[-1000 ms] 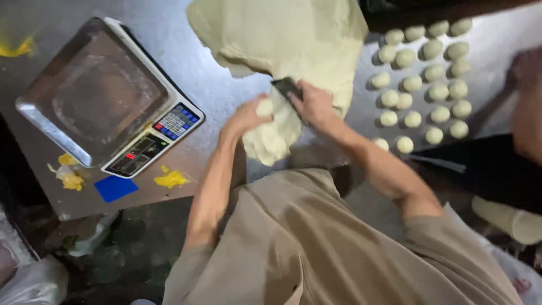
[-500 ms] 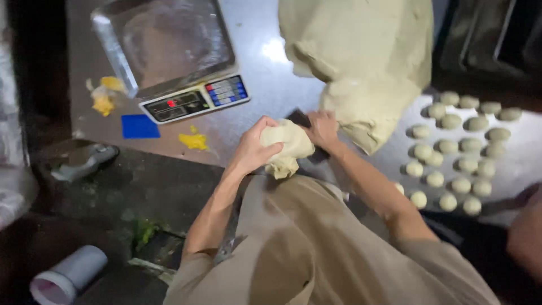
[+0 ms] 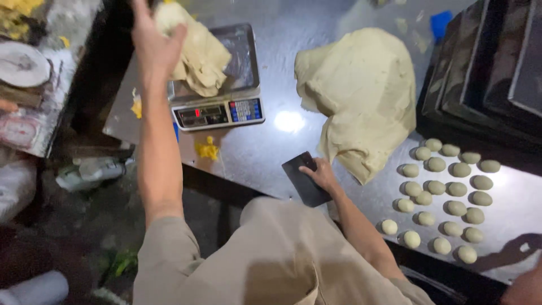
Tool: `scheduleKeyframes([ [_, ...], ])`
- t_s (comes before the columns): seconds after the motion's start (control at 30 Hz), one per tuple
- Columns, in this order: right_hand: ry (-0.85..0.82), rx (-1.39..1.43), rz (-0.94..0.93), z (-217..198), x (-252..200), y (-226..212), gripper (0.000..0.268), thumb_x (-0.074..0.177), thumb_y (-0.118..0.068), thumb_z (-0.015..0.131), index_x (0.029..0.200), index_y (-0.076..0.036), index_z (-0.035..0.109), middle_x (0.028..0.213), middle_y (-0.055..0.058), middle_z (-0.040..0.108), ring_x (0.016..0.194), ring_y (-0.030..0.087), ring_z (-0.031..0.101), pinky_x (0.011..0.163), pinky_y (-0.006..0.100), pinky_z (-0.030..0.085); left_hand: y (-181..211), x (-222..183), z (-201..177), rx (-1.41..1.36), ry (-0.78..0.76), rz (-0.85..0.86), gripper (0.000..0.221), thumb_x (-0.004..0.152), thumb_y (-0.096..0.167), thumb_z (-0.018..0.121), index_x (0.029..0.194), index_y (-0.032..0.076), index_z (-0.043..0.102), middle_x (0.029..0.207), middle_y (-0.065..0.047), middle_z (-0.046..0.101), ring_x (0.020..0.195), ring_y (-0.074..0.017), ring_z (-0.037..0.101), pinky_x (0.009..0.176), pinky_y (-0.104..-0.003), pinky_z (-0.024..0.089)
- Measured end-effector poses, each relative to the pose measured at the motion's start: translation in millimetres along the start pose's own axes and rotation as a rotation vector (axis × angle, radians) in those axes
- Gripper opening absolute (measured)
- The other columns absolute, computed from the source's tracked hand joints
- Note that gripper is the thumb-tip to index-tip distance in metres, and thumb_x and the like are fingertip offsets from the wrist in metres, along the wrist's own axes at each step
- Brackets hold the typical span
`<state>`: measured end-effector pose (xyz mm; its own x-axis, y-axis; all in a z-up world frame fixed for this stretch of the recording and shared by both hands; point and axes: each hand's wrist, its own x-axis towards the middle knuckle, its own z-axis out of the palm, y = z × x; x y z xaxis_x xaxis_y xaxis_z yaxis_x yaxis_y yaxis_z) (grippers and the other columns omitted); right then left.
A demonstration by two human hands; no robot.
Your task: The person portions large pieces of dough by hand using a metal scraper on a stainless steel table, weighing individual portions on a digital scale, and occasionally rolling or folding them before placing them aside.
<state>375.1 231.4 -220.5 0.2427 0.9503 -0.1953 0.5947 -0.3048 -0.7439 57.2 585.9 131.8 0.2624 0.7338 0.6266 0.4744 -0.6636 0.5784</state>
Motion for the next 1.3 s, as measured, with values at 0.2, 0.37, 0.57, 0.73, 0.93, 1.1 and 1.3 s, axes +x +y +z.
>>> scheduleKeyframes([
  [0.2,-0.013,0.046,-0.051,-3,6,2,0.061,0.078,-0.044,0.086,0.103,0.009,0.071,0.090,0.025,0.072,0.086,0.036,0.070,0.078,0.045,0.054,26,-71,66,-0.343,-0.190,-0.238,0.062,0.100,0.031,0.064,0.154,0.011,0.040,0.123,-0.011,0.062,0.095,-0.0147,0.063,0.086,-0.029,0.055],
  [0.37,-0.092,0.144,-0.064,-10,-1,-4,0.057,0.081,-0.044,0.081,0.101,0.008,0.071,0.086,0.022,0.074,0.077,0.033,0.072,0.072,0.042,0.057,72,-249,172,-0.382,-0.398,-0.323,0.041,0.100,0.035,0.065,0.130,0.009,0.064,0.109,-0.011,0.070,0.095,-0.0213,0.066,0.084,-0.035,0.055],
  [0.57,-0.058,0.017,-0.157,-12,-5,-2,0.055,0.084,-0.043,0.083,0.096,0.009,0.069,0.088,0.026,0.068,0.084,0.039,0.065,0.078,0.048,0.052,105,-473,152,-0.317,-1.027,-0.569,0.039,0.093,0.036,0.069,0.122,0.010,0.070,0.105,-0.017,0.077,0.095,-0.0327,0.074,0.084,-0.043,0.057],
  [0.73,-0.004,-0.030,-0.218,-7,-15,5,0.058,0.088,-0.043,0.083,0.102,0.010,0.064,0.099,0.029,0.060,0.095,0.045,0.057,0.086,0.051,0.047,110,-552,75,0.137,-0.454,-0.867,0.039,0.096,0.033,0.069,0.125,0.007,0.067,0.111,-0.018,0.073,0.101,-0.0351,0.069,0.084,-0.045,0.054],
  [0.93,-0.002,-0.067,-0.203,-10,-15,-9,0.056,0.088,-0.045,0.081,0.103,0.007,0.065,0.097,0.028,0.061,0.096,0.046,0.058,0.087,0.051,0.047,95,-557,66,-0.054,-0.418,-1.072,0.043,0.097,0.036,0.063,0.129,0.008,0.063,0.115,-0.017,0.071,0.099,-0.0335,0.071,0.087,-0.042,0.056],
  [1.1,0.015,-0.094,-0.177,-5,-11,-11,0.054,0.088,-0.046,0.081,0.097,0.005,0.067,0.091,0.025,0.067,0.088,0.043,0.064,0.081,0.050,0.050,63,-513,102,-0.161,-0.614,-0.898,0.044,0.096,0.036,0.065,0.129,0.007,0.063,0.118,-0.019,0.069,0.106,-0.0365,0.066,0.089,-0.043,0.053],
  [1.3,-0.027,-0.113,0.094,-6,-1,-39,0.058,0.088,-0.052,0.075,0.108,0.003,0.070,0.091,0.023,0.072,0.086,0.038,0.070,0.078,0.046,0.052,10,-392,96,-0.380,-0.597,-0.802,0.043,0.099,0.036,0.062,0.131,0.008,0.063,0.120,-0.016,0.072,0.105,-0.0282,0.070,0.092,-0.038,0.054],
])
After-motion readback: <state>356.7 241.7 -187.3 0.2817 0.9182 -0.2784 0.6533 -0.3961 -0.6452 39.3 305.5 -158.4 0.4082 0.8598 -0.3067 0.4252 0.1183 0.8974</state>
